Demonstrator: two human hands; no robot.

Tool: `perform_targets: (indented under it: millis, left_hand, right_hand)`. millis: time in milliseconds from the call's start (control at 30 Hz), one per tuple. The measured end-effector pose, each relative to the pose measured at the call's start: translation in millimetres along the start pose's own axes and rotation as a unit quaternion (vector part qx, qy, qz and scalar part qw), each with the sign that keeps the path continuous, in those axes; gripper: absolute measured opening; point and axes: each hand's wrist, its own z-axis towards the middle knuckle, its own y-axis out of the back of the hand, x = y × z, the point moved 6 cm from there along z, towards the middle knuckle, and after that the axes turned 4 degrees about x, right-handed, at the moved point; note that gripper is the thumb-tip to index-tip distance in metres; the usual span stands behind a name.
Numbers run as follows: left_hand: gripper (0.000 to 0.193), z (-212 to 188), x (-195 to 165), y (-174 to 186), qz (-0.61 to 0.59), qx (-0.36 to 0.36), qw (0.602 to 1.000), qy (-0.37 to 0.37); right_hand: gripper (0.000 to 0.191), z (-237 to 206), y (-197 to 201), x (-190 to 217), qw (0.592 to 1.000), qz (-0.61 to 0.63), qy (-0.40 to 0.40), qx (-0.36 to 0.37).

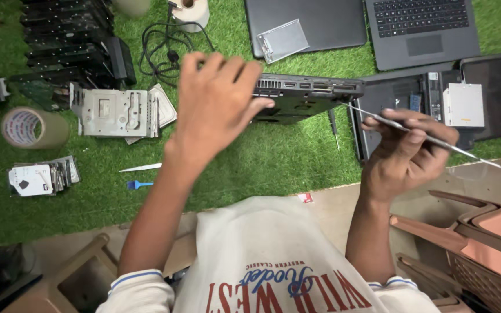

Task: The person works on a laptop with its bottom cover removed, using a screwdriver to unscrew and pry components from the chassis. They lift and reposition the laptop chassis, manipulate internal parts by hand, and continue prying at the edge of the device with the screwdriver.

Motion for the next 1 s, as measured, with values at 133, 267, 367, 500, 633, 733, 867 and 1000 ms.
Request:
perform_targets:
  millis: [133,267,367,500,633,733,867,1000]
  left_hand:
    - [0.057,-14,23,8,-0.044,-0.047,0.998,0.017]
    - [0.051,-25,45,6,-0.236,-0.071,0.968,0.042]
    - [0.053,-27,45,0,-0.246,-0.092,0.964,0.035]
    - [0.052,-28,44,-3,-0.254,-0.095,0.961,0.044]
    - [0.052,-28,42,0,-0.26,-0.1,0.959,0.047]
    - [0.051,-28,41,1,-0.262,-0.101,0.958,0.048]
    - [0.05,-28,41,2,-0.264,-0.1,0.958,0.048]
    - [0.051,-28,39,2,-0.265,-0.105,0.957,0.045]
  right_hand:
    - [0.031,5,-17,-2,1.0,-0.003,0.002,0.031]
    - [0.031,12,-27,-3,0.999,-0.014,0.01,0.047]
    - [0.03,17,-30,-5,0.996,-0.034,0.007,0.077]
    - [0.028,25,-25,-10,0.997,0.0,0.015,0.074]
    - [0.029,27,-21,-12,0.998,0.015,0.007,0.065]
    - [0.029,27,-23,-11,0.997,-0.001,0.01,0.073]
    - [0.03,35,-29,-13,0.995,-0.007,-0.031,0.091]
    - [0.032,49,-35,-14,0.987,-0.045,-0.082,0.132]
